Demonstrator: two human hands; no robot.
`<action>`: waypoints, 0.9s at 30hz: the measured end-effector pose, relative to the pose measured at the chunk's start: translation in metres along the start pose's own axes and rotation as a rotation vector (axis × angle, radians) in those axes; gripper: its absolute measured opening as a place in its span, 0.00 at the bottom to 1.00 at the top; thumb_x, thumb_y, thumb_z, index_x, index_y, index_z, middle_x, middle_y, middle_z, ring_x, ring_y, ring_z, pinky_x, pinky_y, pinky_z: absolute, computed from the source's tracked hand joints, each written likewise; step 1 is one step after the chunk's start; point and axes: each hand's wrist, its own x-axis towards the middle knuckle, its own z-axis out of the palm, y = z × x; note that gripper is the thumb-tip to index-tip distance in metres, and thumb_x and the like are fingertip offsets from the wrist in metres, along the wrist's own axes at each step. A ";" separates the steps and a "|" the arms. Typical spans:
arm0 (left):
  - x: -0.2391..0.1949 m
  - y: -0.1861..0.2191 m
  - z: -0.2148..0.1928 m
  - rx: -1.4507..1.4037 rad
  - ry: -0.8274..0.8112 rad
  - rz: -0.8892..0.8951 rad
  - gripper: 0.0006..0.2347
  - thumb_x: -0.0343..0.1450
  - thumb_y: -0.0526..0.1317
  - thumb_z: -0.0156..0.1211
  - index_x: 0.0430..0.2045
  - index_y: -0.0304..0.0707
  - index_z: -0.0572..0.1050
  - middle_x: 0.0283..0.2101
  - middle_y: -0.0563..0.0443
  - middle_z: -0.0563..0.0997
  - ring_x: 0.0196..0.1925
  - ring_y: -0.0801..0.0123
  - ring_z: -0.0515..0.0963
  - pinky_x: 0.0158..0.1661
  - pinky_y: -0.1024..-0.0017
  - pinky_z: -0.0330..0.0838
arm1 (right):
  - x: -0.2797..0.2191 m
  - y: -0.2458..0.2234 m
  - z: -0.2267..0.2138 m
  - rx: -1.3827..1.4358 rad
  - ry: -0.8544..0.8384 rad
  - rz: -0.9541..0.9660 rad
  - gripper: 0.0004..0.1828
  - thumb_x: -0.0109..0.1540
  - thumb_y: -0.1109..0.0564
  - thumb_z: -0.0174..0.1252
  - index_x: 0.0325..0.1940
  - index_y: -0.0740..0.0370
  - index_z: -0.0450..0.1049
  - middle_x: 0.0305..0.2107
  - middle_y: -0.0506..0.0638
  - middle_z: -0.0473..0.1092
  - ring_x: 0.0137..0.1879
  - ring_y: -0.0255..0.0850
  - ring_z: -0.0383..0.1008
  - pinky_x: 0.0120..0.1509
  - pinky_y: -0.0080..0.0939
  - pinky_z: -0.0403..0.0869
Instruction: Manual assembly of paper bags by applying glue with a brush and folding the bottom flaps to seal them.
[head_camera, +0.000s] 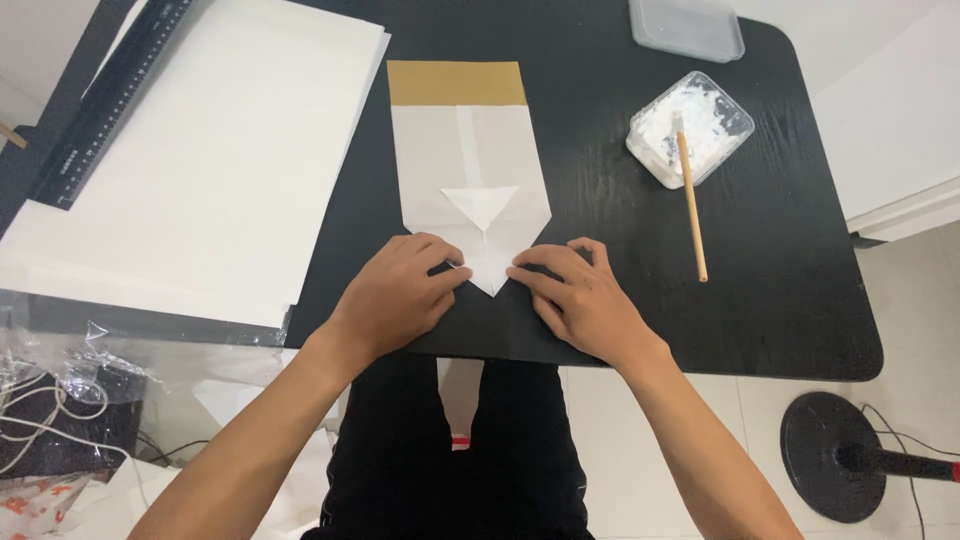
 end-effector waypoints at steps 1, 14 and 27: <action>0.001 0.000 -0.002 0.002 0.002 0.000 0.06 0.73 0.37 0.57 0.37 0.49 0.81 0.43 0.58 0.79 0.54 0.70 0.78 0.56 0.69 0.71 | 0.001 0.000 0.000 -0.001 0.001 -0.002 0.14 0.63 0.60 0.56 0.51 0.54 0.81 0.50 0.49 0.77 0.61 0.41 0.74 0.69 0.57 0.60; -0.006 0.024 0.010 -0.052 -0.046 0.086 0.07 0.74 0.36 0.53 0.40 0.43 0.80 0.45 0.51 0.78 0.54 0.61 0.78 0.55 0.60 0.72 | -0.007 -0.001 0.005 -0.011 0.012 0.053 0.15 0.65 0.57 0.55 0.54 0.53 0.80 0.50 0.49 0.77 0.61 0.39 0.74 0.68 0.53 0.62; -0.010 0.037 -0.003 -0.202 0.162 0.135 0.08 0.65 0.29 0.65 0.35 0.39 0.77 0.40 0.49 0.78 0.44 0.55 0.76 0.52 0.56 0.72 | -0.029 -0.027 0.010 0.054 0.105 -0.035 0.17 0.66 0.54 0.58 0.59 0.54 0.73 0.57 0.54 0.67 0.65 0.48 0.69 0.69 0.69 0.59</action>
